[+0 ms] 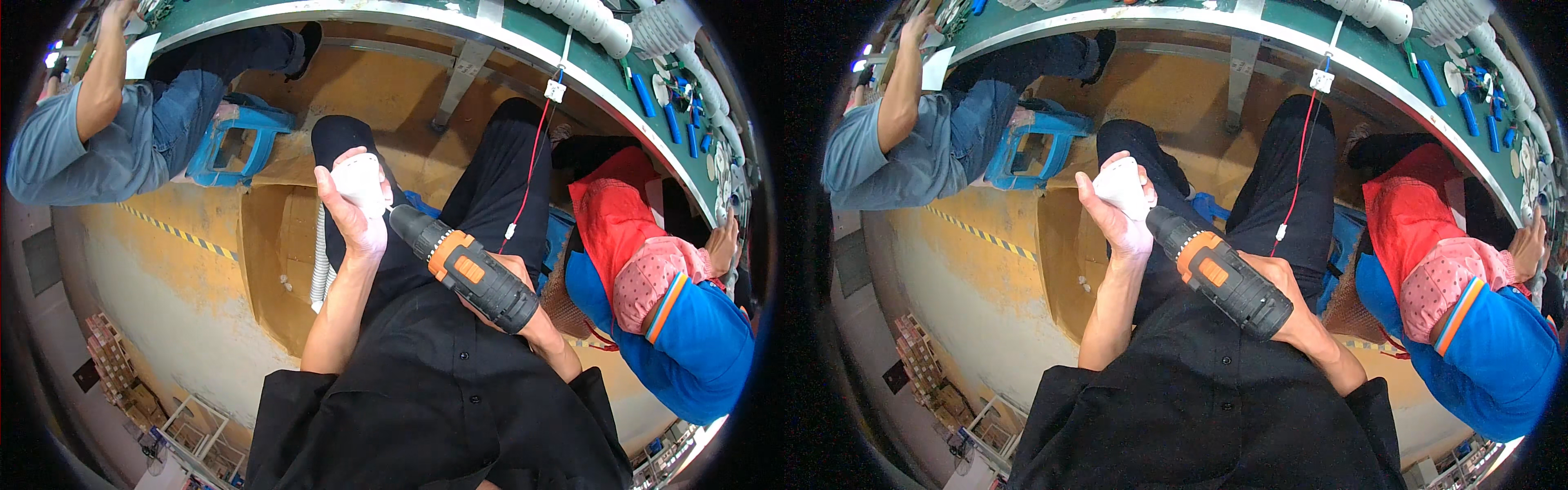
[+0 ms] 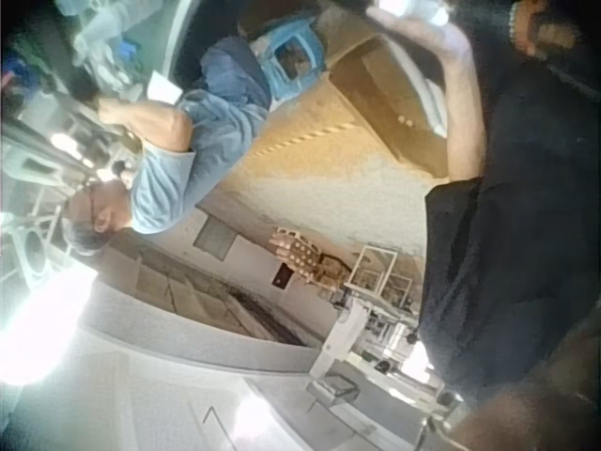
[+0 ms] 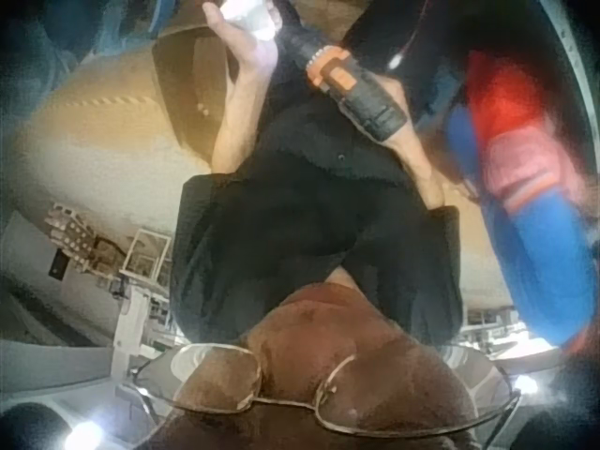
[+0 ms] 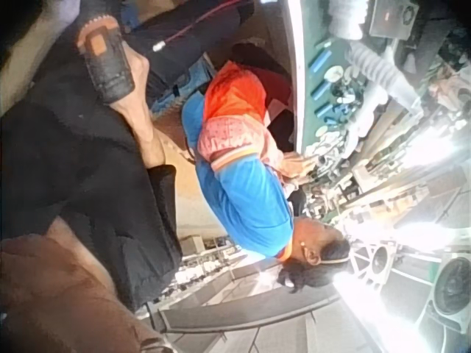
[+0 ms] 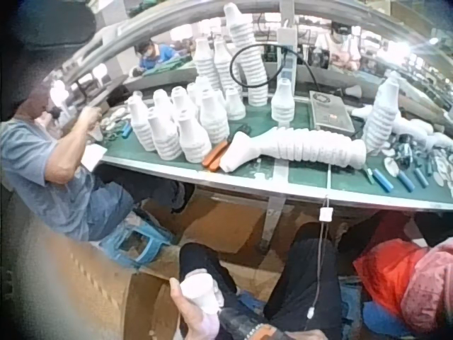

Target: The person takes light bulb housings from a box and the workbench and drills into each housing using a power drill.

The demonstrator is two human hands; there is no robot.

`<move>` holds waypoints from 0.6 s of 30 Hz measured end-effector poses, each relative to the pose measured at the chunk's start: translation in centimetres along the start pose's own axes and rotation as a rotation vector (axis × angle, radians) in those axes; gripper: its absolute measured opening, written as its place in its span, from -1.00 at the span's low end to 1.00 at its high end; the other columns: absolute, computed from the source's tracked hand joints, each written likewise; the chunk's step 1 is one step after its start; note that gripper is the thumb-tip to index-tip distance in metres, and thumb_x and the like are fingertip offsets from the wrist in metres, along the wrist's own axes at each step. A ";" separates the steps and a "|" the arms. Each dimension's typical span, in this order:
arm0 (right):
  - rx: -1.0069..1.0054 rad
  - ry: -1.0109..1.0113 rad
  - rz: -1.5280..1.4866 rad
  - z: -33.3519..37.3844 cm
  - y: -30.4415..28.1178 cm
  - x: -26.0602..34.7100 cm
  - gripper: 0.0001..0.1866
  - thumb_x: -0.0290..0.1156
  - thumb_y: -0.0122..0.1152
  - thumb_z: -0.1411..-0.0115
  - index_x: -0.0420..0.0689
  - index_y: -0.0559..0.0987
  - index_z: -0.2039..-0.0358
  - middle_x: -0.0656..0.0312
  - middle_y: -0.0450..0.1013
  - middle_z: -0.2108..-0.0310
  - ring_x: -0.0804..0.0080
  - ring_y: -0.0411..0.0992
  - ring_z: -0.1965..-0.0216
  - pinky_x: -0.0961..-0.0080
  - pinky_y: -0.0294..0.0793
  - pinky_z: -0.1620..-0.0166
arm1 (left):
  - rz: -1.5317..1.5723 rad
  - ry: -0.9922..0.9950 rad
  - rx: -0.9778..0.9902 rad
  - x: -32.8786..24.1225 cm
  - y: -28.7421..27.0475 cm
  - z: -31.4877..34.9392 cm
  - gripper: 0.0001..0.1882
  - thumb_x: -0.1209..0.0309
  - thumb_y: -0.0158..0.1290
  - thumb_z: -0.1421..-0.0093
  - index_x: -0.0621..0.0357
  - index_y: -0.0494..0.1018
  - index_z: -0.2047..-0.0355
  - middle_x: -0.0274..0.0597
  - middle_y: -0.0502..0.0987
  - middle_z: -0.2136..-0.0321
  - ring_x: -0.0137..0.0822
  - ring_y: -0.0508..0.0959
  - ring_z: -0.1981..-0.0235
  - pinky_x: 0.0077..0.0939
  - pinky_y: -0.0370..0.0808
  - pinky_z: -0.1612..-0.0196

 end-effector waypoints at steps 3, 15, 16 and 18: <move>0.022 0.030 0.007 -0.1 0.0 0.2 -0.71 -0.48 0.32 0.02 -0.35 0.53 0.29 0.02 0.51 0.38 0.12 0.59 0.37 0.38 0.51 0.28 | 0.007 -0.013 -0.020 0.1 0.1 -0.1 -0.22 -0.33 -0.28 -0.33 0.21 0.46 0.10 -0.17 0.54 0.50 -0.39 0.51 0.58 -0.56 0.46 0.55; 0.014 0.066 0.074 0.3 -0.2 0.5 -0.68 -0.49 0.33 0.10 -0.33 0.52 0.30 0.03 0.51 0.39 0.18 0.58 0.39 0.41 0.51 0.28 | -0.033 0.083 0.009 0.1 0.5 -0.2 -0.34 -0.18 -0.26 -0.34 0.22 0.42 0.08 -0.15 0.52 0.52 -0.37 0.49 0.60 -0.54 0.44 0.55; 0.015 0.065 0.074 0.2 -0.2 0.6 -0.68 -0.49 0.33 0.10 -0.33 0.52 0.30 0.03 0.51 0.39 0.18 0.58 0.39 0.41 0.51 0.28 | -0.033 0.084 0.008 0.1 0.5 -0.2 -0.34 -0.18 -0.26 -0.34 0.22 0.42 0.08 -0.15 0.52 0.52 -0.37 0.49 0.60 -0.54 0.44 0.55; -0.019 0.051 0.067 0.0 -0.1 0.9 -0.69 -0.51 0.35 0.12 -0.32 0.51 0.33 0.06 0.50 0.41 0.22 0.56 0.41 0.43 0.50 0.30 | -0.073 0.129 0.047 -0.1 0.6 -0.2 -0.35 -0.17 -0.29 -0.34 0.23 0.41 0.09 -0.15 0.51 0.53 -0.37 0.48 0.60 -0.53 0.42 0.56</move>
Point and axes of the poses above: each hand's wrist, its own z-axis away from the middle knuckle, its own y-axis out of the palm, x = y × z, the point moved 2 cm from there along -z, towards the middle knuckle
